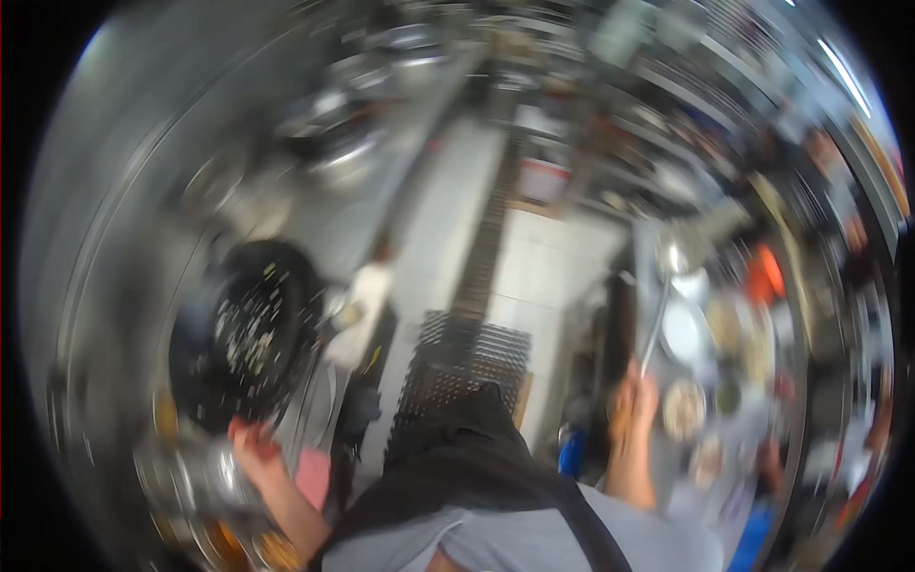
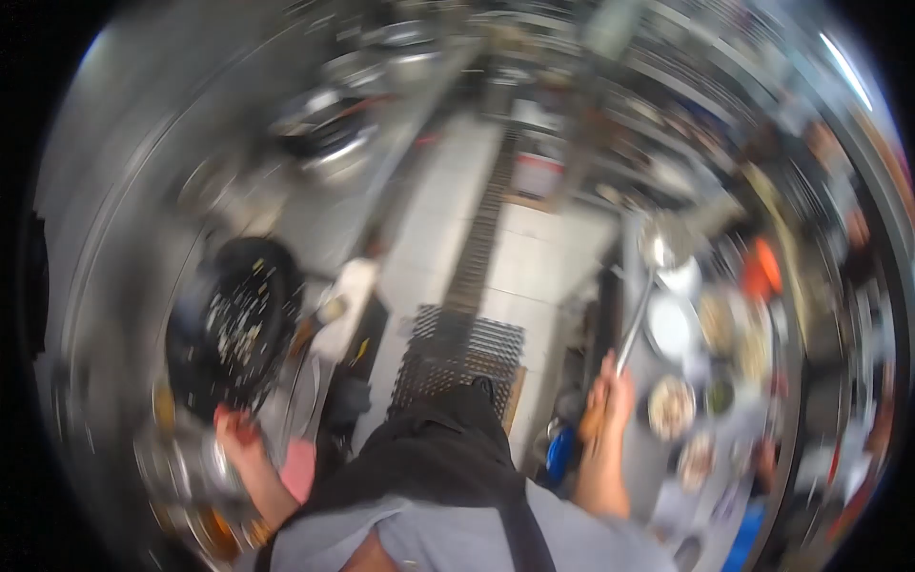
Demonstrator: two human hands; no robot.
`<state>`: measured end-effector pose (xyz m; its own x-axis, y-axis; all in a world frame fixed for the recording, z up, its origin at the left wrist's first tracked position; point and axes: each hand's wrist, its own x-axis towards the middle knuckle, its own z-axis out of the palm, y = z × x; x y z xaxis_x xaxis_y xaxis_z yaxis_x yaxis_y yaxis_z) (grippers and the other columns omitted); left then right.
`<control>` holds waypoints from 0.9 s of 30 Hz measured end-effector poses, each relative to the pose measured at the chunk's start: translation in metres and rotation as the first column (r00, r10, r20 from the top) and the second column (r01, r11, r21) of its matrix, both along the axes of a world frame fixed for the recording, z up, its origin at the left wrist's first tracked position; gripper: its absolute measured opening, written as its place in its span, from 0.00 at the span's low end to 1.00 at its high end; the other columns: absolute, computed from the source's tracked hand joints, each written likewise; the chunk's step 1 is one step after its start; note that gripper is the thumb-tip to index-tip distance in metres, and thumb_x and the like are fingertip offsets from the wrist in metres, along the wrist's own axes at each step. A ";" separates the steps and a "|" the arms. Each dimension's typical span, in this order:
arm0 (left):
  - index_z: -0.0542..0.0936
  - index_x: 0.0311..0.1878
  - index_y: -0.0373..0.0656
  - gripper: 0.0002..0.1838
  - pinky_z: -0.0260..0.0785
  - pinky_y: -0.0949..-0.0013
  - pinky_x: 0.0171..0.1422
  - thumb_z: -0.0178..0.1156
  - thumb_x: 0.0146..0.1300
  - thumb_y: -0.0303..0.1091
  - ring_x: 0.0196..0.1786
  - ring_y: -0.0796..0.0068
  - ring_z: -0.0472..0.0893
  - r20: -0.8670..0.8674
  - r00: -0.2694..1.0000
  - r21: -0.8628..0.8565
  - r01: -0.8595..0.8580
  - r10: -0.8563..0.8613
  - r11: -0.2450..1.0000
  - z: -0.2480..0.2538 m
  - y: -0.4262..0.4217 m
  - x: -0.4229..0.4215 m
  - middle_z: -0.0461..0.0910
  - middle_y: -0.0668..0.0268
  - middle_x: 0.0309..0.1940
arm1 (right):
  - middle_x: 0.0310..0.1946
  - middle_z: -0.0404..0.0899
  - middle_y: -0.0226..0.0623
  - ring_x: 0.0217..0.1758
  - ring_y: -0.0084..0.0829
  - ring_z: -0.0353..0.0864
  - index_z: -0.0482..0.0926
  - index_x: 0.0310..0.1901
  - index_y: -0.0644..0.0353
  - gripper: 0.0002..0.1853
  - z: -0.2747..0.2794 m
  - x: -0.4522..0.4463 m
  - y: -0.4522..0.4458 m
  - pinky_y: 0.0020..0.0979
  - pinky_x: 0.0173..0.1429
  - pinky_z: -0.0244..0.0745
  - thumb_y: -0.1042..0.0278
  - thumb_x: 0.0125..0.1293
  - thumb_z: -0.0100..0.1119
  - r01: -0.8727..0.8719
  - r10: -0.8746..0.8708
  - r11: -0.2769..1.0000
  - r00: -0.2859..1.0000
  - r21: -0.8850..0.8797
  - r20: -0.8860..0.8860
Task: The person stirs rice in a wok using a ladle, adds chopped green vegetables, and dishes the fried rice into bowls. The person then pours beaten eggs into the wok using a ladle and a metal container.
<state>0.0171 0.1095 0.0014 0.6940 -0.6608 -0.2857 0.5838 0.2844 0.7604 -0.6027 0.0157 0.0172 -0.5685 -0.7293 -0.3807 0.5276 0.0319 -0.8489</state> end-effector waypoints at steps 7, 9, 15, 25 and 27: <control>0.72 0.39 0.54 0.13 0.71 0.65 0.29 0.55 0.51 0.25 0.32 0.71 0.79 -0.096 0.965 0.023 -0.241 0.242 0.970 -0.044 -0.059 -0.013 0.71 0.73 0.29 | 0.14 0.67 0.32 0.06 0.23 0.60 0.70 0.49 0.71 0.21 0.032 0.112 -0.101 0.22 0.09 0.53 0.76 0.52 0.57 -0.798 0.832 0.538 0.554 0.273 -0.022; 0.71 0.39 0.56 0.14 0.65 0.69 0.22 0.54 0.50 0.24 0.31 0.69 0.79 -0.113 0.896 0.049 -0.426 0.429 0.903 -0.048 -0.078 -0.014 0.72 0.72 0.28 | 0.14 0.67 0.31 0.08 0.21 0.60 0.70 0.50 0.72 0.21 0.032 0.148 -0.112 0.21 0.12 0.53 0.78 0.52 0.56 -0.895 0.924 0.372 0.383 0.247 -0.005; 0.71 0.34 0.59 0.11 0.54 0.71 0.14 0.51 0.49 0.28 0.19 0.73 0.67 -0.188 0.739 0.012 -0.657 0.647 0.754 -0.109 -0.146 0.041 0.73 0.63 0.27 | 0.16 0.69 0.31 0.10 0.22 0.65 0.70 0.52 0.70 0.21 0.035 0.264 -0.255 0.23 0.15 0.61 0.80 0.55 0.56 -0.962 0.974 -0.223 -0.225 0.158 0.002; 0.70 0.33 0.48 0.01 0.58 0.67 0.15 0.52 0.57 0.30 0.16 0.71 0.70 -0.071 0.702 0.250 -0.675 0.709 0.694 -0.110 -0.151 0.059 0.69 0.67 0.18 | 0.18 0.71 0.32 0.10 0.24 0.67 0.69 0.56 0.70 0.24 0.025 0.415 -0.326 0.24 0.15 0.64 0.80 0.56 0.57 -0.745 0.744 -0.649 -0.664 0.152 -0.076; 0.70 0.32 0.47 0.05 0.58 0.67 0.14 0.54 0.61 0.35 0.16 0.72 0.71 -0.043 0.779 0.255 -0.596 0.625 0.761 -0.108 -0.141 0.063 0.70 0.67 0.18 | 0.18 0.71 0.32 0.09 0.23 0.67 0.69 0.56 0.70 0.23 0.028 0.445 -0.313 0.24 0.14 0.63 0.79 0.56 0.57 -0.704 0.698 -0.690 -0.709 0.170 -0.103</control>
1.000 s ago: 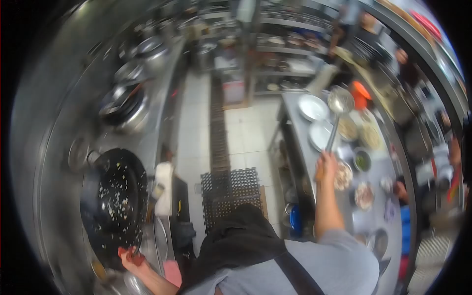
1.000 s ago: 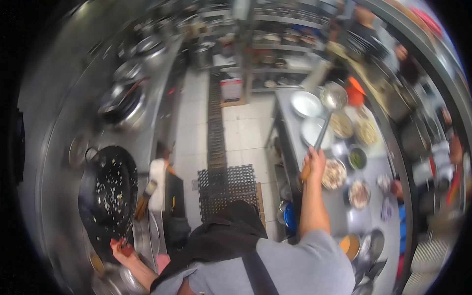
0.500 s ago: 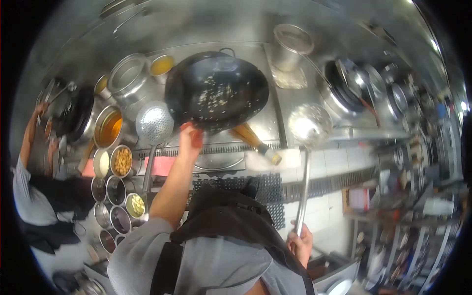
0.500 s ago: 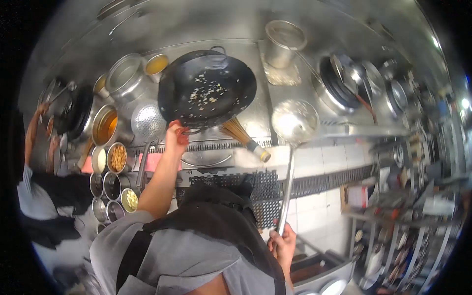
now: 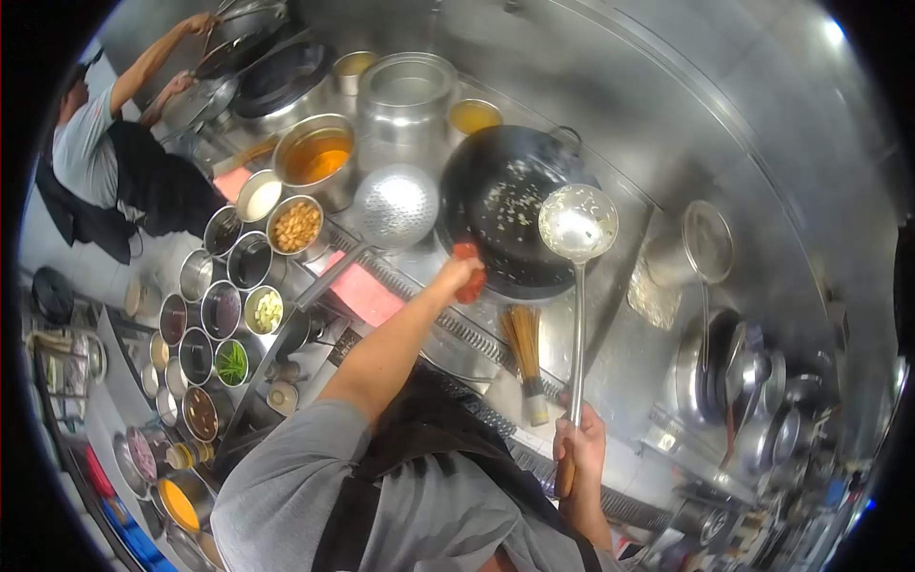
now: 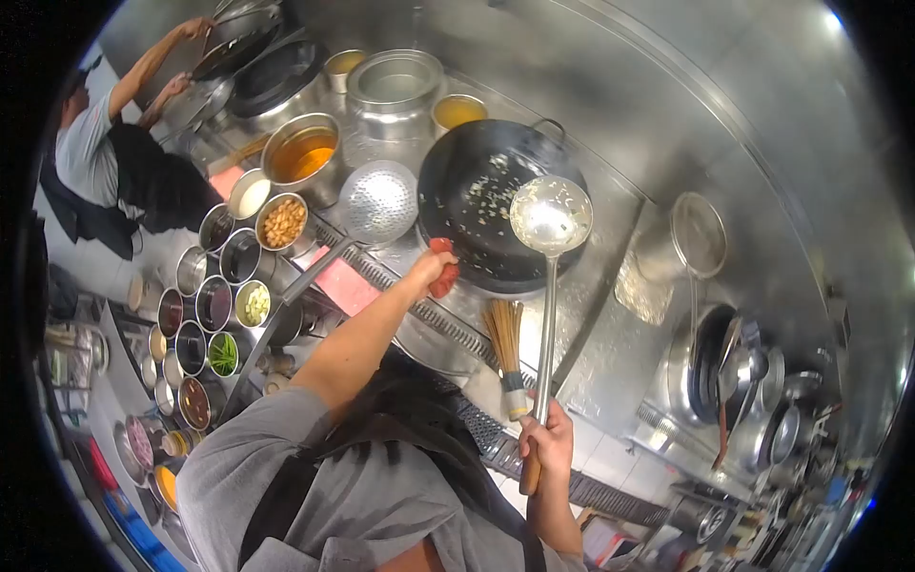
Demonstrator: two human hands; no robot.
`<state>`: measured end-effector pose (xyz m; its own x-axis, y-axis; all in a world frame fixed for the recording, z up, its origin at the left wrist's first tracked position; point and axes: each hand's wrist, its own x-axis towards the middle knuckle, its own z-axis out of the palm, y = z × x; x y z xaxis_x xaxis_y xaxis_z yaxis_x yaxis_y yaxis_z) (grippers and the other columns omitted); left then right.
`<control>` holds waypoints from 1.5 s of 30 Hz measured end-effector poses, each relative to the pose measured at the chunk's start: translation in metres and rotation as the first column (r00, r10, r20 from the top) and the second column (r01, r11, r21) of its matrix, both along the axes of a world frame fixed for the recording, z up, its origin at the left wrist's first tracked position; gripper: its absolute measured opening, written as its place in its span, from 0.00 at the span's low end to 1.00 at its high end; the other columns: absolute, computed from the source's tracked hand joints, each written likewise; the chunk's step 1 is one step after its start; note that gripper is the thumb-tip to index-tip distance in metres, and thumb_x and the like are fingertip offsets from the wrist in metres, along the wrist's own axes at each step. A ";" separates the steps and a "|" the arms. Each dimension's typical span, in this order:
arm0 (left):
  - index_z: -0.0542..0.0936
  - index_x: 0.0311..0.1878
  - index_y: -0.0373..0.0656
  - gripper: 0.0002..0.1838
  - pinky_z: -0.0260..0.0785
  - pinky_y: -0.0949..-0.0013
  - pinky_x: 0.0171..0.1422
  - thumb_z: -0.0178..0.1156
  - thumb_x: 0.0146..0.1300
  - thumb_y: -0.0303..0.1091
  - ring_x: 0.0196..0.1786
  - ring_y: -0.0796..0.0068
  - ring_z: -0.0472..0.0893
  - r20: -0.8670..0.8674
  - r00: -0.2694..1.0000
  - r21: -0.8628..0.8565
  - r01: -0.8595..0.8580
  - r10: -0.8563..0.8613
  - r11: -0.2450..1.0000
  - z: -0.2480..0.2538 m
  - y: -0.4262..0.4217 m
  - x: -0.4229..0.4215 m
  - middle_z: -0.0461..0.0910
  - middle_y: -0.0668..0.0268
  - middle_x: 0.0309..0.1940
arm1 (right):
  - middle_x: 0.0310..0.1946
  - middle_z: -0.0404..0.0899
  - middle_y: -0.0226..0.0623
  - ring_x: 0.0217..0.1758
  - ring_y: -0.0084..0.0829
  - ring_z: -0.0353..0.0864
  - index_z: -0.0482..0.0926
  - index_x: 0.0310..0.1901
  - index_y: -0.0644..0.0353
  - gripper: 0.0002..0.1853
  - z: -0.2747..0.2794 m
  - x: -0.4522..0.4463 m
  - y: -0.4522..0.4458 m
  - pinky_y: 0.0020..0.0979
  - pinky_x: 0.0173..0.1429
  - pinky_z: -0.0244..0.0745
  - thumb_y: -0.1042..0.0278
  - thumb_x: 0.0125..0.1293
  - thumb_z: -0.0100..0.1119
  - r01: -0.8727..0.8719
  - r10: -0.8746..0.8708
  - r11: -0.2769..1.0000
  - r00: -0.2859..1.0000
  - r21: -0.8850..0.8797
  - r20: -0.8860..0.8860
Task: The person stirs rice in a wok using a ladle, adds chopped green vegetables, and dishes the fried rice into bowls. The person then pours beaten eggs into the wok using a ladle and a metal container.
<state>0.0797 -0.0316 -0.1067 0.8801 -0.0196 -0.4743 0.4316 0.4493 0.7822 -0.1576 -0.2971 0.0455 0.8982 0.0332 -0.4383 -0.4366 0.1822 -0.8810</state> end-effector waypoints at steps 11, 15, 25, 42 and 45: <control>0.68 0.58 0.40 0.28 0.71 0.54 0.56 0.62 0.54 0.38 0.53 0.48 0.78 0.173 0.984 0.769 -0.111 -0.038 0.629 -0.062 0.172 -0.091 0.78 0.48 0.49 | 0.18 0.72 0.30 0.12 0.23 0.69 0.72 0.56 0.70 0.22 0.021 0.238 0.133 0.24 0.15 0.66 0.78 0.57 0.56 -0.174 0.228 0.945 0.958 -0.277 0.175; 0.69 0.57 0.42 0.28 0.71 0.53 0.54 0.62 0.53 0.39 0.50 0.44 0.79 0.076 0.988 0.803 0.021 -0.137 0.595 -0.102 0.191 -0.091 0.79 0.45 0.45 | 0.27 0.82 0.46 0.21 0.38 0.82 0.74 0.53 0.67 0.21 0.030 0.351 0.193 0.36 0.30 0.78 0.73 0.55 0.58 -0.116 0.442 0.342 0.896 -0.932 0.050; 0.70 0.55 0.41 0.27 0.71 0.52 0.53 0.62 0.51 0.39 0.48 0.44 0.79 0.038 0.995 0.695 0.040 -0.092 0.718 -0.093 0.199 -0.093 0.79 0.45 0.43 | 0.37 0.82 0.56 0.45 0.51 0.83 0.82 0.33 0.68 0.11 0.007 0.511 0.252 0.43 0.49 0.78 0.69 0.50 0.62 -0.459 0.458 -0.135 0.757 -0.878 -0.466; 0.72 0.54 0.39 0.35 0.65 0.50 0.59 0.67 0.46 0.50 0.53 0.52 0.73 -0.064 0.980 0.991 0.085 -0.187 0.105 -0.056 0.197 -0.098 0.76 0.55 0.47 | 0.17 0.73 0.35 0.14 0.25 0.73 0.72 0.54 0.69 0.18 -0.016 0.379 0.211 0.29 0.17 0.69 0.76 0.61 0.55 -0.163 0.314 0.769 0.938 -0.618 0.144; 0.68 0.59 0.38 0.38 0.64 0.44 0.59 0.68 0.47 0.47 0.55 0.50 0.72 0.007 0.979 0.973 0.041 -0.206 0.229 -0.038 0.208 -0.110 0.74 0.54 0.50 | 0.19 0.74 0.34 0.14 0.24 0.73 0.72 0.54 0.69 0.19 -0.021 0.362 0.219 0.28 0.16 0.69 0.76 0.61 0.57 -0.221 0.327 0.815 0.939 -0.536 0.109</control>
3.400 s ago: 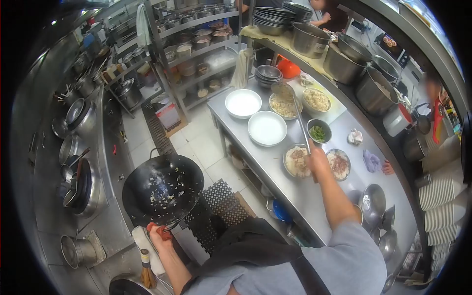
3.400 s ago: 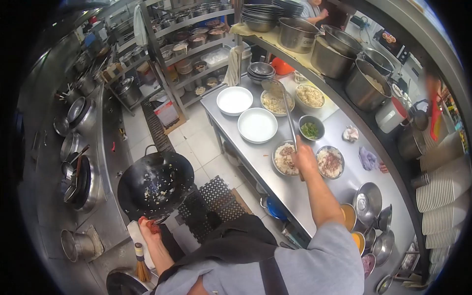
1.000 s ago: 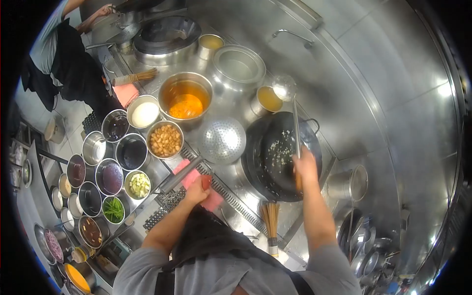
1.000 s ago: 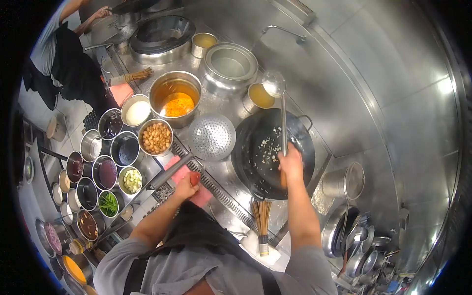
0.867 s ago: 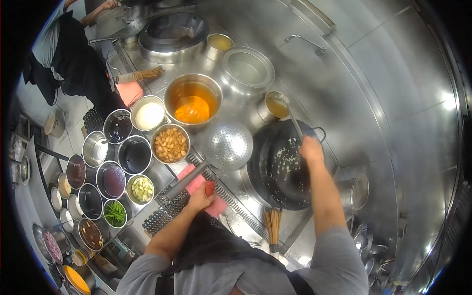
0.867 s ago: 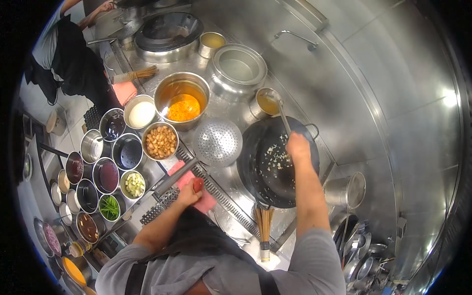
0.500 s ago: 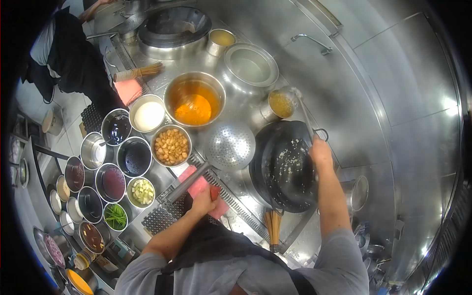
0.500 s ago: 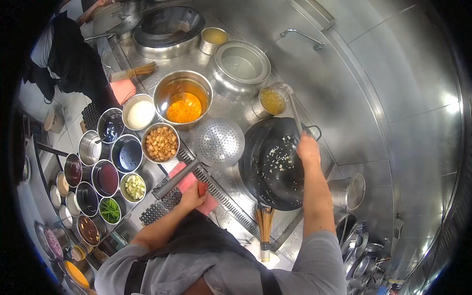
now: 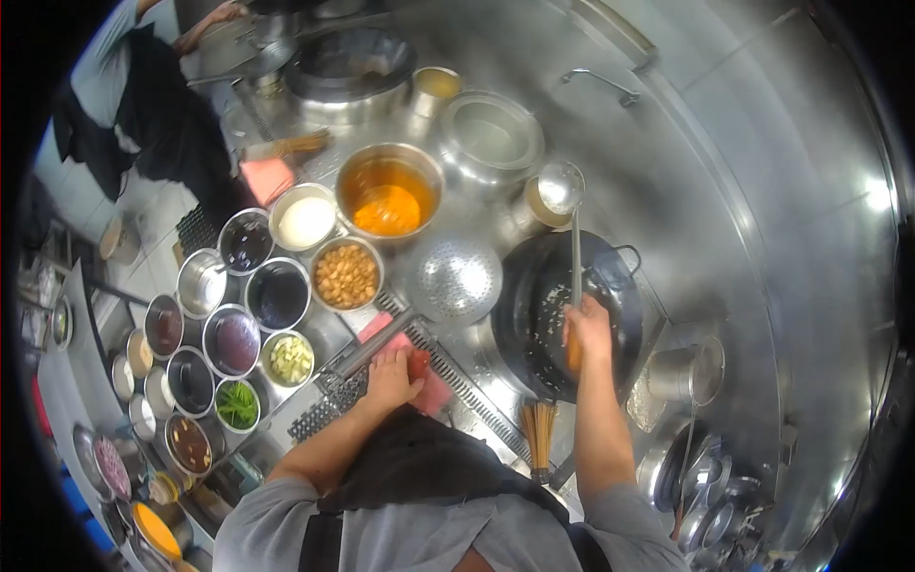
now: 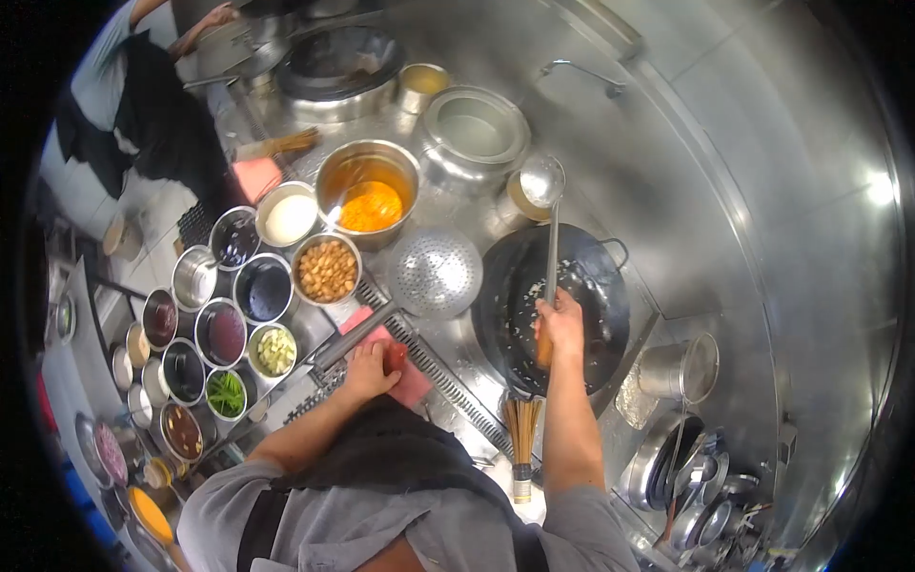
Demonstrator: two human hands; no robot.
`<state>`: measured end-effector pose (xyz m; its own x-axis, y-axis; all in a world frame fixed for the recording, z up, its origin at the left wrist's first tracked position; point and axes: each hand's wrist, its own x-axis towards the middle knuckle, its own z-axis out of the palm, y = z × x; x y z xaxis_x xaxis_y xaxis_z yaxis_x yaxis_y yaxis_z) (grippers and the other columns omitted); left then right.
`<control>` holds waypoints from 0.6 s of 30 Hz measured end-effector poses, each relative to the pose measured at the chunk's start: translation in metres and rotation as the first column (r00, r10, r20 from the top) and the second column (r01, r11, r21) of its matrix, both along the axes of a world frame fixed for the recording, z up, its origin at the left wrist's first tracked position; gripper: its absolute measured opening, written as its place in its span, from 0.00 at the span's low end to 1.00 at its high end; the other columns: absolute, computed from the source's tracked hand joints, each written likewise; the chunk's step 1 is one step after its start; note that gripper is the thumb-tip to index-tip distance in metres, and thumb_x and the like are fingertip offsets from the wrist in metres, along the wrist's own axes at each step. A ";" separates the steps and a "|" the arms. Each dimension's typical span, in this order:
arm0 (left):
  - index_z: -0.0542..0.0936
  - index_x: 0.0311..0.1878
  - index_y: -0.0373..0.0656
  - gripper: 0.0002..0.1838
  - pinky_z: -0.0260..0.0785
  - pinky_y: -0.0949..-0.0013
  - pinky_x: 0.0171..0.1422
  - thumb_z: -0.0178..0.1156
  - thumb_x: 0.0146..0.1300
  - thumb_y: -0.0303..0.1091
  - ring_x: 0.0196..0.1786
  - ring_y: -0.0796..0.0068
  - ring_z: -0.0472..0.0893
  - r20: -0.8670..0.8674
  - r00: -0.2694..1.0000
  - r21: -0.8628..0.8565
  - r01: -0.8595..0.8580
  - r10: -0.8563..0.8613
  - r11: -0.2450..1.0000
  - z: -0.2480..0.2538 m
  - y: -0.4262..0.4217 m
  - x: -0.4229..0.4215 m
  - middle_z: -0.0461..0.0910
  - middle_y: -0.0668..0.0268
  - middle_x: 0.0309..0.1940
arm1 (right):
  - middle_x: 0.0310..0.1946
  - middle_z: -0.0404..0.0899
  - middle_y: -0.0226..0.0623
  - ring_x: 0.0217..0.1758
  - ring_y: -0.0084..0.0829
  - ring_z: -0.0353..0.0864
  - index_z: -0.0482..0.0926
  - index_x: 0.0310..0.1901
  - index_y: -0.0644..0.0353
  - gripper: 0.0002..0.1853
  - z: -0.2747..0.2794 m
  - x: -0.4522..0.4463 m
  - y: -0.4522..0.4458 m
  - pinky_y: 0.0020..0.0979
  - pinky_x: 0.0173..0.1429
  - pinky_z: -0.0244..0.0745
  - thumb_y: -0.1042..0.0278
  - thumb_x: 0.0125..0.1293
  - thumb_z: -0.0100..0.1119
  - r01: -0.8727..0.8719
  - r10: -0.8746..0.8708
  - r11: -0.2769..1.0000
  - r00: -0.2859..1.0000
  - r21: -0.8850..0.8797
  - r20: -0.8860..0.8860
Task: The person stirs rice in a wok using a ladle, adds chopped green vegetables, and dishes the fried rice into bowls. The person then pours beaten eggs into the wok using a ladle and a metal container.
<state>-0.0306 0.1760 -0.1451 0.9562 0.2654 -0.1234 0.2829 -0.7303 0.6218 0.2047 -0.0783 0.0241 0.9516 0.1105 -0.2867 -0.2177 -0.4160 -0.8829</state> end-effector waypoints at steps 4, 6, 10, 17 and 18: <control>0.72 0.55 0.39 0.29 0.67 0.52 0.58 0.66 0.52 0.41 0.53 0.48 0.73 0.083 0.996 -0.170 0.008 0.006 0.985 0.003 0.021 -0.042 0.74 0.50 0.47 | 0.20 0.72 0.31 0.14 0.23 0.72 0.69 0.59 0.68 0.25 0.004 -0.028 0.021 0.26 0.15 0.69 0.77 0.58 0.60 -0.031 0.040 0.994 0.994 0.100 -0.098; 0.74 0.51 0.38 0.23 0.70 0.54 0.55 0.64 0.54 0.39 0.49 0.48 0.76 0.173 0.983 -0.176 -0.037 0.068 0.984 0.000 0.030 -0.068 0.77 0.49 0.43 | 0.21 0.73 0.31 0.14 0.23 0.71 0.71 0.57 0.67 0.23 0.010 -0.046 0.026 0.25 0.15 0.66 0.77 0.58 0.60 -0.041 0.066 0.976 0.991 0.213 -0.113; 0.76 0.47 0.37 0.18 0.72 0.52 0.53 0.61 0.56 0.38 0.46 0.48 0.80 -0.150 0.963 -0.395 -0.267 0.226 0.879 -0.033 0.049 -0.119 0.80 0.49 0.40 | 0.24 0.74 0.33 0.16 0.23 0.73 0.68 0.61 0.68 0.28 0.034 -0.069 0.045 0.26 0.15 0.69 0.79 0.56 0.60 -0.083 0.136 0.933 0.982 0.350 -0.130; 0.83 0.41 0.40 0.16 0.74 0.55 0.54 0.60 0.53 0.40 0.46 0.50 0.82 -0.646 0.589 0.190 -0.492 0.485 0.850 -0.267 0.070 -0.281 0.83 0.50 0.41 | 0.29 0.77 0.35 0.17 0.23 0.73 0.65 0.64 0.70 0.30 0.037 -0.060 0.104 0.25 0.19 0.69 0.79 0.58 0.56 -0.450 0.449 0.893 0.893 -0.010 -0.032; 0.83 0.41 0.40 0.16 0.74 0.55 0.54 0.60 0.53 0.40 0.46 0.50 0.82 -0.649 0.587 0.184 -0.497 0.485 0.848 -0.259 0.068 -0.289 0.83 0.50 0.41 | 0.30 0.78 0.36 0.17 0.22 0.73 0.65 0.64 0.71 0.30 0.036 -0.057 0.111 0.26 0.19 0.69 0.79 0.58 0.56 -0.514 0.515 0.850 0.857 -0.113 -0.026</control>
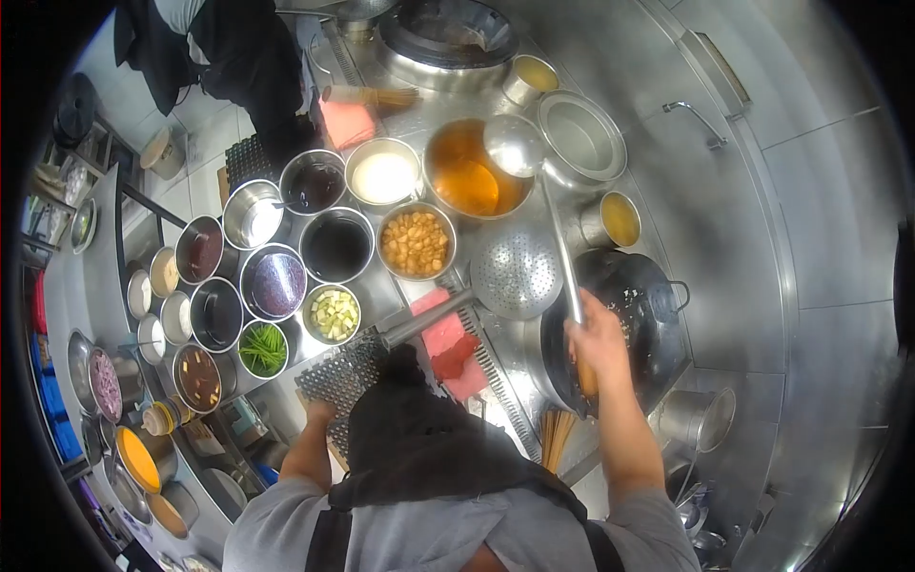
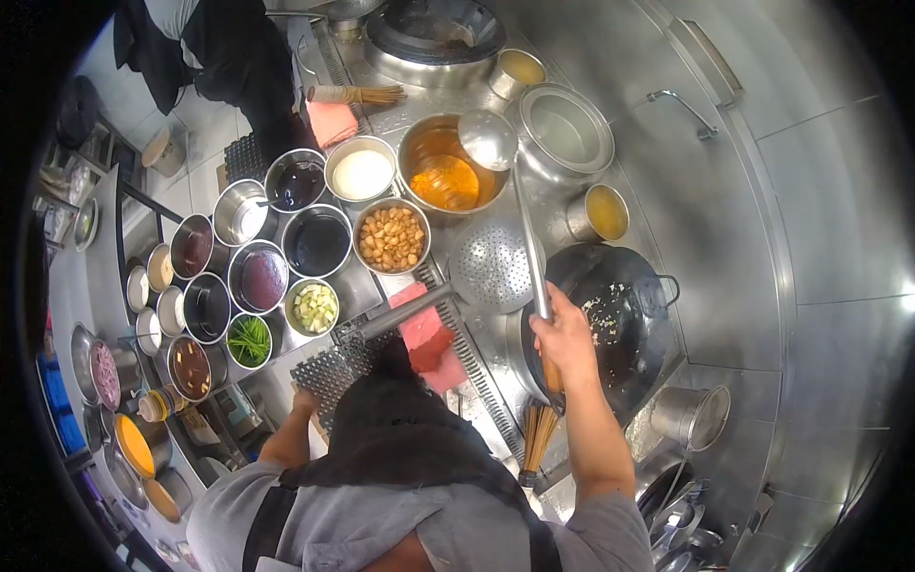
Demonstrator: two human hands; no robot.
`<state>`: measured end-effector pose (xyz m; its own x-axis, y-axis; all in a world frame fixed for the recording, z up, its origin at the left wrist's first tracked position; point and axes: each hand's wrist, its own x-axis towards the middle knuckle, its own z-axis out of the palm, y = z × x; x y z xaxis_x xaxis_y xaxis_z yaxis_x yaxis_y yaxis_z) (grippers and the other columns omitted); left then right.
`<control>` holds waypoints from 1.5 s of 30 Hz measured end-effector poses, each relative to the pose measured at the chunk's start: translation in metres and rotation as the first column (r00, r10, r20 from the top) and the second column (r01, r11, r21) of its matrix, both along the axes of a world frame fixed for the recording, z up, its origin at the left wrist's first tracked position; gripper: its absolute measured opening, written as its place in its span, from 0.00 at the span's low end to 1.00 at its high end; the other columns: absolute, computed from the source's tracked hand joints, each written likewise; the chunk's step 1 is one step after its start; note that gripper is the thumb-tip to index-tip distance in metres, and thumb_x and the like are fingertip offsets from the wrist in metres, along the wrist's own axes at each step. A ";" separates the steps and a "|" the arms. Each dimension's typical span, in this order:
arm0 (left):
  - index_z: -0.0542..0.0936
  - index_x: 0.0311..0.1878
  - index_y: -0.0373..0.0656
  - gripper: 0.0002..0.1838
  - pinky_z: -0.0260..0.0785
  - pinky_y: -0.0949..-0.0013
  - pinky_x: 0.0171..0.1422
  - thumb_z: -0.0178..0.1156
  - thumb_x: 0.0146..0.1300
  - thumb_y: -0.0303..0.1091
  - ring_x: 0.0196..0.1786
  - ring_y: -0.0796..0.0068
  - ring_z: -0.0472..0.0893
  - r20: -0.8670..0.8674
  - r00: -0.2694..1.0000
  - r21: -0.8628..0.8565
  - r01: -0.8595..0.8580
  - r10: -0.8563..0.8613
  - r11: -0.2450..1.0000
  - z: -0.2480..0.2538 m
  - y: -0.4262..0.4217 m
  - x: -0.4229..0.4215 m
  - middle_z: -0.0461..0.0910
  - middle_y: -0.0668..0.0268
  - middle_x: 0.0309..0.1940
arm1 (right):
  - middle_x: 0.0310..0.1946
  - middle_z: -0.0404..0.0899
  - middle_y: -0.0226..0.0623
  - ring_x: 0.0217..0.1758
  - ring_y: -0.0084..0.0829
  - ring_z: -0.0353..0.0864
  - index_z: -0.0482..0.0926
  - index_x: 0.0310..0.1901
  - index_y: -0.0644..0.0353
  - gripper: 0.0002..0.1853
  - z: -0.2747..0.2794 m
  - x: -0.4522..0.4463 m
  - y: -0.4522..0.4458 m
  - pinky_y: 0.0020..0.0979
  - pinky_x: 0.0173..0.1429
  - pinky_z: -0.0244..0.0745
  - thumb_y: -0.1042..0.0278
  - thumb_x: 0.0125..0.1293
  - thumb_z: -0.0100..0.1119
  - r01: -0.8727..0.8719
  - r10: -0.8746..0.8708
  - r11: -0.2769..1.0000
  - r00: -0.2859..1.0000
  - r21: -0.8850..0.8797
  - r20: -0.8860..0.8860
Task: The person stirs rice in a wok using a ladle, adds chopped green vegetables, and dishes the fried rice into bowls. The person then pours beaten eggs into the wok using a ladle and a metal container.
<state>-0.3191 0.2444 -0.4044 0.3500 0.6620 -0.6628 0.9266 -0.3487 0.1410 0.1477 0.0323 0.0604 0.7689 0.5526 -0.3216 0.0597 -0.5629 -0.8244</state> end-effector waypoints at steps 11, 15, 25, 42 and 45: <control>0.85 0.32 0.44 0.11 0.77 0.57 0.48 0.57 0.53 0.37 0.42 0.56 0.84 0.044 0.978 -0.237 0.211 -0.206 0.948 -0.026 -0.041 -0.033 0.84 0.54 0.37 | 0.28 0.78 0.37 0.16 0.23 0.73 0.67 0.61 0.71 0.28 -0.001 0.011 0.019 0.27 0.17 0.68 0.79 0.57 0.57 -0.100 0.090 0.993 0.984 -0.063 -0.156; 0.85 0.33 0.45 0.11 0.77 0.57 0.49 0.60 0.49 0.38 0.42 0.55 0.84 0.167 0.833 0.005 0.535 -0.528 0.845 0.018 -0.038 0.000 0.84 0.55 0.36 | 0.27 0.75 0.36 0.13 0.24 0.69 0.69 0.59 0.70 0.26 0.008 0.008 0.020 0.26 0.16 0.66 0.76 0.56 0.57 0.031 0.021 0.993 0.910 0.118 -0.415; 0.83 0.40 0.40 0.16 0.74 0.53 0.51 0.56 0.55 0.42 0.43 0.47 0.82 0.119 0.895 -0.065 0.439 -0.430 0.896 0.053 -0.021 -0.006 0.83 0.49 0.40 | 0.30 0.73 0.43 0.12 0.25 0.69 0.66 0.59 0.77 0.27 0.046 -0.046 -0.074 0.21 0.12 0.62 0.70 0.60 0.51 0.388 0.035 0.802 0.729 0.455 -0.684; 0.79 0.51 0.43 0.24 0.74 0.58 0.54 0.60 0.56 0.49 0.50 0.58 0.81 0.554 0.483 -0.077 0.841 -0.678 0.536 -0.023 -0.316 0.161 0.80 0.55 0.51 | 0.28 0.79 0.43 0.22 0.35 0.79 0.69 0.61 0.68 0.27 -0.009 -0.021 -0.311 0.33 0.26 0.74 0.78 0.57 0.56 0.375 -0.367 0.924 0.925 -0.077 0.097; 0.77 0.55 0.48 0.23 0.75 0.60 0.53 0.59 0.61 0.51 0.50 0.67 0.82 0.257 0.906 -0.907 0.105 0.337 0.408 -0.003 -0.395 0.157 0.81 0.61 0.51 | 0.46 0.74 0.64 0.48 0.60 0.76 0.65 0.64 0.67 0.32 -0.053 -0.040 -0.355 0.50 0.52 0.73 0.79 0.52 0.54 0.389 -0.051 0.861 0.705 -0.326 0.707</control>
<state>-0.1621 -0.1510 -0.4071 0.6584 -0.1744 -0.7322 0.7450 0.2893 0.6010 0.1078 -0.3227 0.0075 0.9479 0.2743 0.1621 0.3116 -0.9044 -0.2914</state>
